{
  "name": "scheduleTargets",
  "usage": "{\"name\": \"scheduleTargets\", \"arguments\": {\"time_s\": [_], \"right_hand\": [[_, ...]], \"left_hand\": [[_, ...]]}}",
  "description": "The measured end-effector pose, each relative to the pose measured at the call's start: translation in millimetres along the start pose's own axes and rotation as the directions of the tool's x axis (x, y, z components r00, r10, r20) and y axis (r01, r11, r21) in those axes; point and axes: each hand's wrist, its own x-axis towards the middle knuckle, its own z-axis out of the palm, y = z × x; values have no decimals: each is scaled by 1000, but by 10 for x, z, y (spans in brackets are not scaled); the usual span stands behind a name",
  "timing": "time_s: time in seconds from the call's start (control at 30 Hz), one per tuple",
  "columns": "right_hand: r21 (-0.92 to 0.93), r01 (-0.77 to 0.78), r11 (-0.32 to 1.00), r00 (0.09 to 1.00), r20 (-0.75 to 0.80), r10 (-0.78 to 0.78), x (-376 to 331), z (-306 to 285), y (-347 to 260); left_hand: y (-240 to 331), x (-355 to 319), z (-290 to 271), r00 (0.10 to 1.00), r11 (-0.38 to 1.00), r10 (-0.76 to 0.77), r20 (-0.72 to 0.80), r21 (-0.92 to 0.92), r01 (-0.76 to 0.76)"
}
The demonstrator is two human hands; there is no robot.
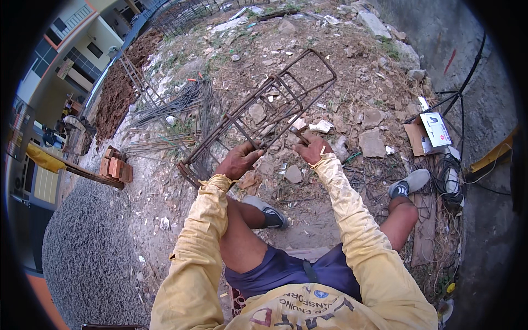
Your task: The person sits on the ground and uses pliers to bend and secure wire ties on a rectangular metal frame. The person repeatedly adjusts the frame's position and manipulates the wire ties to fasten the structure.
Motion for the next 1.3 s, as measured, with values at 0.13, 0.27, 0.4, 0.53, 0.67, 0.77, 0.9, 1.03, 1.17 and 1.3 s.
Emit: {"name": "scheduleTargets", "arguments": {"time_s": [0.13,0.27,0.4,0.53,0.67,0.77,0.9,1.03,1.17,1.3], "right_hand": [[-222,29,975,998,-41,-39,133,-273,-500],[-495,163,853,977,-40,-210,421,-301,-667],[-679,374,632,877,37,-479,674,-125,-947],[-754,517,405,842,361,-402,861,-26,-1065],[-730,490,476,870,440,-220,924,154,-1019],[-739,470,482,867,490,-94,1075,242,-937],[-739,452,499,858,514,-17,1110,224,-978],[-655,506,561,823,561,-86,992,46,-1143],[-476,566,673,765,0,-644,807,-133,-936],[-73,598,798,697,-444,-563,284,-101,-722]], "left_hand": [[-60,9,-45,1000,1000,14,-14,4,-14],[3,27,-11,1000,1000,7,-22,22,-7],[-22,13,-34,999,998,12,-35,54,-10],[19,-3,-8,999,999,28,-33,19,-27],[-89,5,-11,999,1000,15,-43,-23,-16],[-77,8,26,999,997,18,-50,-69,-21],[13,26,19,1000,999,-8,-2,-34,7],[-17,85,-97,994,997,-75,76,-27,78],[-63,189,-107,989,997,-54,141,-48,61],[-58,118,-158,985,998,-61,162,-19,64]]}}
